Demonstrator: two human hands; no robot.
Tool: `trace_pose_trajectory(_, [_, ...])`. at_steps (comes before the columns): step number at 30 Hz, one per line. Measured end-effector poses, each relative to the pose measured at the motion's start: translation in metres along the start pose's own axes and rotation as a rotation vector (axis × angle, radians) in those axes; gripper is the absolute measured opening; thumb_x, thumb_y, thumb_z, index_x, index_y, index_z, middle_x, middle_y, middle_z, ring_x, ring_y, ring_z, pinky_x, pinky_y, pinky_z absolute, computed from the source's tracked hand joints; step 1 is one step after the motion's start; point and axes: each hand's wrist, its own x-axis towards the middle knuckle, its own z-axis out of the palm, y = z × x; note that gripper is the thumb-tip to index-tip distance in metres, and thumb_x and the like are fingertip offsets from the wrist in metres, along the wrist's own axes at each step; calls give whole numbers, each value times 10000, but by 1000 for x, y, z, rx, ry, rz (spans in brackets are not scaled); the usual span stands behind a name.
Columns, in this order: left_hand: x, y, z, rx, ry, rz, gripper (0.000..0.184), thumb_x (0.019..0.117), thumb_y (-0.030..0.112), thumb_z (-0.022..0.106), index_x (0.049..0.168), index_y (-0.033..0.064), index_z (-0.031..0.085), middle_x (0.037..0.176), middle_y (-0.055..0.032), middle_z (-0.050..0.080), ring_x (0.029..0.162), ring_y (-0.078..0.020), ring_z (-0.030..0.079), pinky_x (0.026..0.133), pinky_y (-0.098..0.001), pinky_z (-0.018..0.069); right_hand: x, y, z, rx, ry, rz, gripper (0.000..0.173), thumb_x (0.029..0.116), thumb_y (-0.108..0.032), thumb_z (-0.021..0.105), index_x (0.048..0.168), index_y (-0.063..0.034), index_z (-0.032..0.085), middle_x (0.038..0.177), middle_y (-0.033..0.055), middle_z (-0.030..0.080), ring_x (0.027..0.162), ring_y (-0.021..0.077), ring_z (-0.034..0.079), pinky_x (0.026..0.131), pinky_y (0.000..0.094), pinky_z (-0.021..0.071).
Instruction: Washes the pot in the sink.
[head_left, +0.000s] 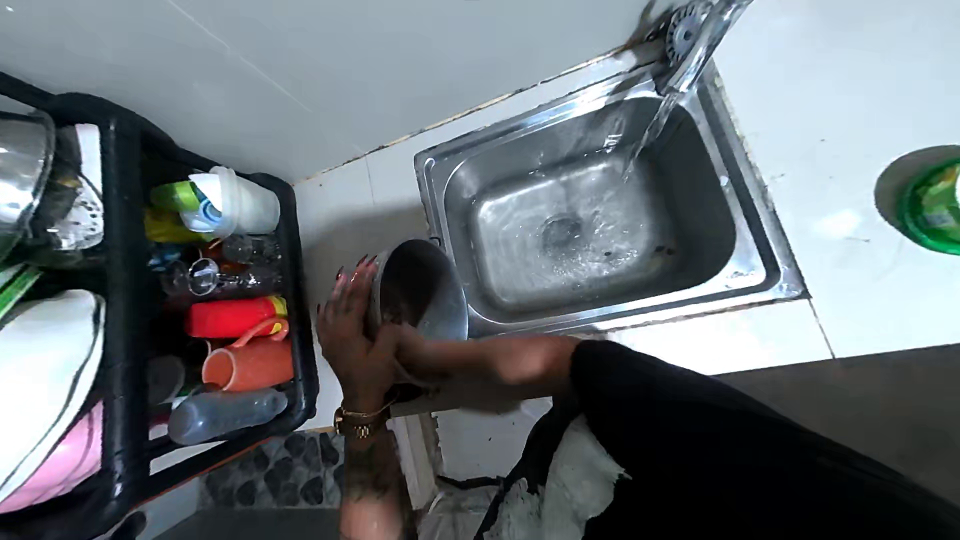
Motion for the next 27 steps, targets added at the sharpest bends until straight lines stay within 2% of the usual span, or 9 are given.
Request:
trace_pose_trajectory(2, [2, -8, -1, -33, -1, 16, 584, 899, 297, 531, 1433, 67, 587, 1513, -114, 542, 1481, -305, 398, 1222, -537, 242, 16, 16, -9, -195, 62, -49, 232, 939, 29, 625, 1136, 140, 678, 1120, 314, 692, 1086, 428, 670, 973, 520, 509])
trace_pose_trajectory(6, [3, -6, -3, -43, -7, 6, 612, 898, 313, 531, 1440, 32, 570, 1515, -147, 532, 1471, -324, 406, 1207, -549, 259, 40, 28, 9, -8, 345, 62, 347, 900, 30, 682, 1236, 115, 658, 1262, 334, 625, 1220, 431, 593, 1083, 496, 458])
trace_pose_trajectory(9, [1, -10, -2, -73, 24, 23, 589, 906, 323, 529, 1414, 34, 594, 1504, -147, 542, 1471, -302, 413, 1210, -524, 271, 14, 6, -1, -170, -10, -51, 237, 977, 10, 583, 1156, 139, 669, 1141, 311, 682, 1118, 428, 650, 998, 518, 490])
trace_pose_trajectory(12, [0, -11, 0, -83, 19, 63, 583, 902, 313, 537, 1409, 30, 599, 1498, -137, 552, 1473, -291, 412, 1224, -502, 254, 29, 27, -17, -492, 107, -208, 264, 895, 11, 687, 1153, 48, 733, 1237, 235, 698, 1188, 412, 645, 1006, 519, 510])
trace_pose_trajectory(15, [2, -8, 0, -58, 22, 42, 602, 887, 285, 532, 1426, 21, 579, 1508, -135, 542, 1480, -297, 400, 1231, -500, 238, 45, 47, -24, -706, 89, 93, 372, 976, -74, 622, 1337, 14, 635, 1354, 251, 621, 1201, 435, 619, 979, 544, 517])
trace_pose_trajectory(17, [2, -8, 0, -52, 29, 50, 595, 898, 319, 538, 1413, 28, 594, 1499, -121, 554, 1473, -283, 412, 1229, -486, 252, 32, 48, -6, -697, -90, 380, 296, 992, -112, 599, 1209, 84, 647, 1206, 304, 642, 1089, 474, 642, 850, 612, 535])
trace_pose_trajectory(20, [-4, -9, 1, -83, 46, 37, 603, 855, 282, 550, 1398, 24, 604, 1499, -126, 553, 1476, -281, 408, 1224, -479, 257, 31, 7, -6, -483, -455, 669, 292, 1053, -112, 504, 1191, 108, 637, 1281, 295, 610, 1208, 458, 591, 933, 629, 494])
trace_pose_trajectory(23, [-11, -16, 0, -135, 75, 26, 622, 878, 364, 562, 1392, 16, 604, 1510, -144, 534, 1486, -276, 389, 1238, -452, 256, 39, 12, -25, -298, -123, 670, 257, 992, -146, 607, 1068, 86, 687, 1161, 278, 671, 1115, 441, 645, 883, 629, 519])
trace_pose_trajectory(27, [-4, -5, 4, -28, 59, 53, 620, 875, 337, 550, 1395, 3, 602, 1492, -174, 549, 1466, -335, 414, 1196, -527, 279, 46, 11, -22, -400, 71, 313, 376, 970, -76, 646, 1324, 48, 625, 1359, 262, 608, 1245, 421, 589, 1033, 543, 479])
